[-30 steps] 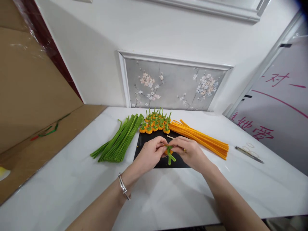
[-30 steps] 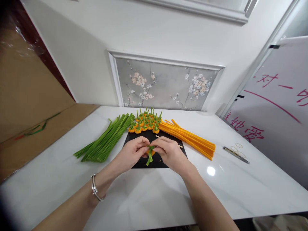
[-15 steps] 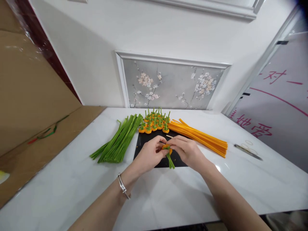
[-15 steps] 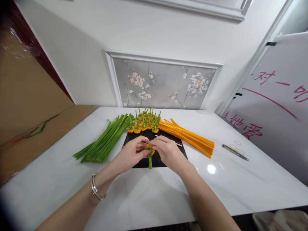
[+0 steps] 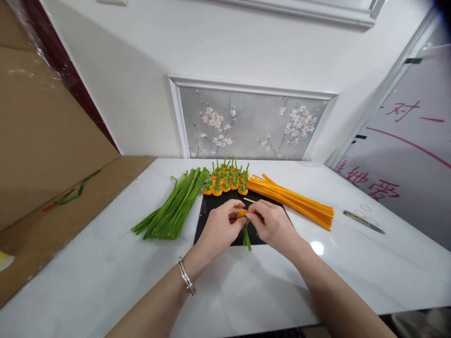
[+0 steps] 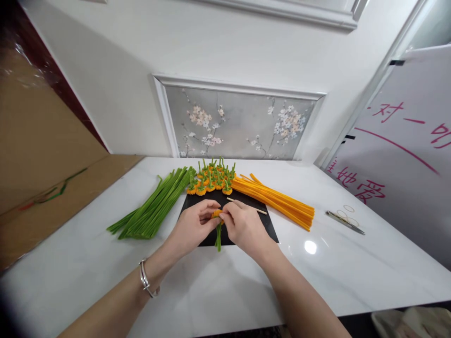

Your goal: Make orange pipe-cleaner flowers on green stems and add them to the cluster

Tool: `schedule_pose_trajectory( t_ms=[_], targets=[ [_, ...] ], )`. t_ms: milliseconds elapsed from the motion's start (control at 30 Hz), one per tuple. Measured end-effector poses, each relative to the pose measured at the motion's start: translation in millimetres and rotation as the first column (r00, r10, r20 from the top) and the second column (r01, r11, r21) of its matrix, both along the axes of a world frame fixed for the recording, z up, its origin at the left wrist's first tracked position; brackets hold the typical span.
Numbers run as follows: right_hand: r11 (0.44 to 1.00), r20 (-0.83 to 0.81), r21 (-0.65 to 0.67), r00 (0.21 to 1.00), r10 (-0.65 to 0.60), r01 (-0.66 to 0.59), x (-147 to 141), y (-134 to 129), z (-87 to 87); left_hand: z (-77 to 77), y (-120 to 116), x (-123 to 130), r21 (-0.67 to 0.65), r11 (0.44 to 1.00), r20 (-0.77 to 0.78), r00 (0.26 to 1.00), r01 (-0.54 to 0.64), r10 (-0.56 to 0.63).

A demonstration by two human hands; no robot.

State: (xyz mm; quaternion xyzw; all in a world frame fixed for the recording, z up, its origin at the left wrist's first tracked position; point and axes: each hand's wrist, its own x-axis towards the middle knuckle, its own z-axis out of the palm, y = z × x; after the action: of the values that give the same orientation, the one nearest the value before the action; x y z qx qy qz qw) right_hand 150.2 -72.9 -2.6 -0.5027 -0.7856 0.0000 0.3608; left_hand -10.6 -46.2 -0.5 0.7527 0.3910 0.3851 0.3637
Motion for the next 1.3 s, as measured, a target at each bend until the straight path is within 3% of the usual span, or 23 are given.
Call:
schedule_pose_trajectory(
  t_ms=[133, 200, 267, 333, 400, 467, 567, 700, 867, 967, 1067, 1167, 1300],
  targets=[
    [0.992, 0.387, 0.061, 0.914, -0.125, 0.11, -5, -5, 2.5, -2.9, -4, 4, -0.004, 1.0, -0.047, 0.999, 0.005, -0.006],
    [0.993, 0.433, 0.074, 0.894, -0.113, 0.089, -4, -4, 2.8, -4.8, -4, 5, -0.029, 0.999, -0.025, 1.0, 0.018, -0.019],
    [0.995, 0.315, 0.073, 0.945, -0.085, 0.065, 0, -2, 2.2, -5.9, -1, 5, -0.089, 0.995, 0.062, 0.998, 0.038, -0.033],
    [0.996, 0.063, 0.066, 0.996, -0.069, 0.065, 5, 1, 1.4, -5.8, 2, 4, -0.167, 0.984, 0.167, 0.985, 0.067, -0.039],
    [0.998, -0.179, -0.014, 0.982, -0.059, 0.057, 9, 2, 1.5, -5.5, 4, 4, -0.223, 0.972, 0.231, 0.973, 0.073, -0.02],
    [0.99, -0.298, -0.138, 0.953, -0.044, 0.003, 9, 1, 2.8, -6.0, 6, 3, -0.233, 0.971, 0.267, 0.964, 0.052, 0.012],
    [0.962, -0.322, -0.259, 0.947, -0.004, -0.084, 4, -2, 6.0, -9.0, 8, 3, -0.193, 0.981, 0.287, 0.956, 0.002, 0.055],
    [0.929, -0.371, -0.356, 0.928, -0.042, -0.101, -5, -4, 7.0, -12.2, 8, 3, -0.081, 0.994, 0.202, 0.975, -0.08, 0.095],
    [0.888, -0.603, -0.383, 0.797, -0.032, -0.254, -10, 0, -3.4, -12.1, 7, 3, 0.033, 0.992, 0.126, 0.985, -0.122, 0.117],
    [0.847, -0.703, -0.377, 0.711, 0.002, -0.374, -7, 4, -6.4, -10.1, 8, 2, -0.031, 0.996, 0.164, 0.982, -0.087, 0.091],
    [0.832, -0.741, -0.375, 0.671, -0.003, -0.41, -2, 5, -4.9, -5.3, 8, -1, -0.162, 0.987, 0.209, 0.977, -0.013, 0.047],
    [0.869, -0.732, -0.336, 0.681, 0.002, -0.364, 2, 6, -5.7, 0.0, 6, -2, -0.28, 0.959, 0.259, 0.965, 0.029, 0.046],
    [0.91, -0.648, -0.278, 0.759, 0.059, -0.308, 2, 5, -10.0, 2.5, 5, -1, -0.284, 0.959, 0.305, 0.949, 0.011, 0.079]
  ],
)
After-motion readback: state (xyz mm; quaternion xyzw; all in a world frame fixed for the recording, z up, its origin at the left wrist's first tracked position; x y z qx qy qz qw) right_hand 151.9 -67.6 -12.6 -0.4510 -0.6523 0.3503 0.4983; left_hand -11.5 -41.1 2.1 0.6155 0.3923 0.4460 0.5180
